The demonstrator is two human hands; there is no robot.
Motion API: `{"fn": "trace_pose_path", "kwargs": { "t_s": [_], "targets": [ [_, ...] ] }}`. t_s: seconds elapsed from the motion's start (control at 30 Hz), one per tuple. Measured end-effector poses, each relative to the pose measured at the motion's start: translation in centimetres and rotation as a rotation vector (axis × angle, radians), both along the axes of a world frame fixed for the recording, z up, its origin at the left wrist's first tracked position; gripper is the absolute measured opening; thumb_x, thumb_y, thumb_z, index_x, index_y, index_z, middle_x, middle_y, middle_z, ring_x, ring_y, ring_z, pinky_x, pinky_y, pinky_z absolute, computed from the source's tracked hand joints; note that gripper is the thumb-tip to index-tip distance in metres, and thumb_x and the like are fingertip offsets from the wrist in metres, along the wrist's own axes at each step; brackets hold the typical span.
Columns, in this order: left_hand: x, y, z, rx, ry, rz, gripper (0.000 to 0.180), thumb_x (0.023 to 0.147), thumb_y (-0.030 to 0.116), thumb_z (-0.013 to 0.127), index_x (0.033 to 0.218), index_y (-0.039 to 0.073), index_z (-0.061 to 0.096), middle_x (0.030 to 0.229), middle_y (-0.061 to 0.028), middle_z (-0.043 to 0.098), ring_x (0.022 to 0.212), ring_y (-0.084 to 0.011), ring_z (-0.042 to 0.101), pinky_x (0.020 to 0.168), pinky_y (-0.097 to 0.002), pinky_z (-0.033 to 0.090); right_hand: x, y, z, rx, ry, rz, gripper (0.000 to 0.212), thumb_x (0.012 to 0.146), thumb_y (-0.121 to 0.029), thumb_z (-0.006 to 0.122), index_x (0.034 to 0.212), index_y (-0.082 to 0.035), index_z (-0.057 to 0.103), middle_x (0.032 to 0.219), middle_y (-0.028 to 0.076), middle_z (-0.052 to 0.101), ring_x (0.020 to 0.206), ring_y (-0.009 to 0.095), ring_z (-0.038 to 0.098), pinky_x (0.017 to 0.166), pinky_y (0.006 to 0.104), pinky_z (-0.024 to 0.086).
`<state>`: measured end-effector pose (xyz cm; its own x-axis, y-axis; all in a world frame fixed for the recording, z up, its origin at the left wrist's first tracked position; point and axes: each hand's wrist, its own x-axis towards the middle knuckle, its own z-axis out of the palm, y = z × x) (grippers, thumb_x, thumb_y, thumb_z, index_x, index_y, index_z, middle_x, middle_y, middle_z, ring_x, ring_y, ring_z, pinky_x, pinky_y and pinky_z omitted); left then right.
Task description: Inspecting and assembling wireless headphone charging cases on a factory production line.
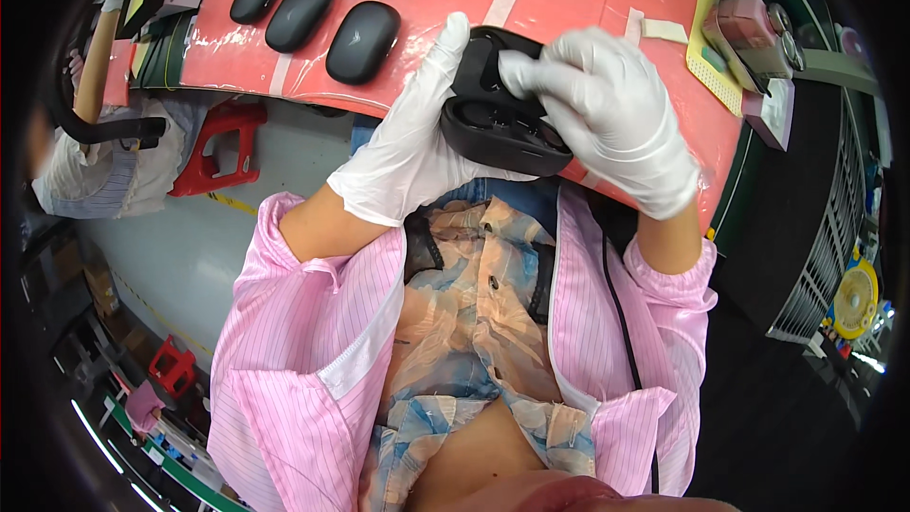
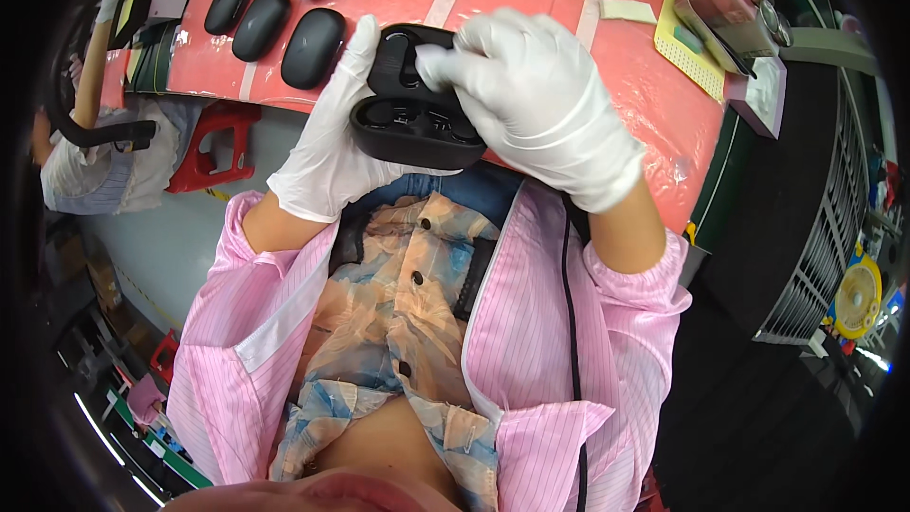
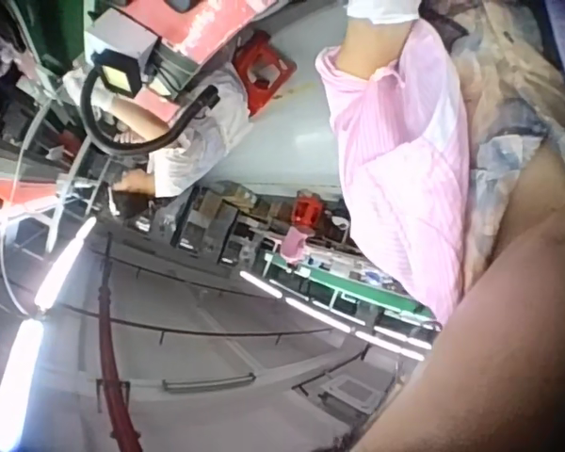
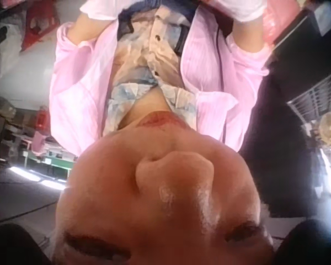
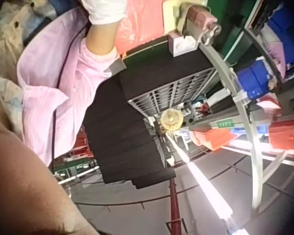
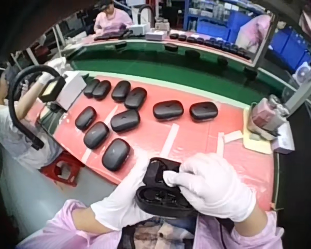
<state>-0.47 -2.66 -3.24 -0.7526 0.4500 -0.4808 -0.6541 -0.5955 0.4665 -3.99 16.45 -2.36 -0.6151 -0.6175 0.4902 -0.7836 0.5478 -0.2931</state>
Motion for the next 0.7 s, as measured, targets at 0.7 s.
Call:
{"fn": "trace_pose_path", "kwargs": {
  "t_s": [0.7],
  "targets": [
    [-0.1,0.2,-3.8,0.377,-0.214,0.08,0.035,0.096,0.022,0.052,0.119,-0.004,0.053,0.108,-0.0176,0.065,0.09,-0.0304,0.068,0.072,-0.0334,0.061,5.0,-1.9,-2.9,-0.335,-0.108,-0.257,0.031,0.076,0.007,0.061,0.103,-0.005,0.071,0.086,0.009,0.06,0.075,0.02,0.058,0.066,0.0306,0.048]
  ]
}}
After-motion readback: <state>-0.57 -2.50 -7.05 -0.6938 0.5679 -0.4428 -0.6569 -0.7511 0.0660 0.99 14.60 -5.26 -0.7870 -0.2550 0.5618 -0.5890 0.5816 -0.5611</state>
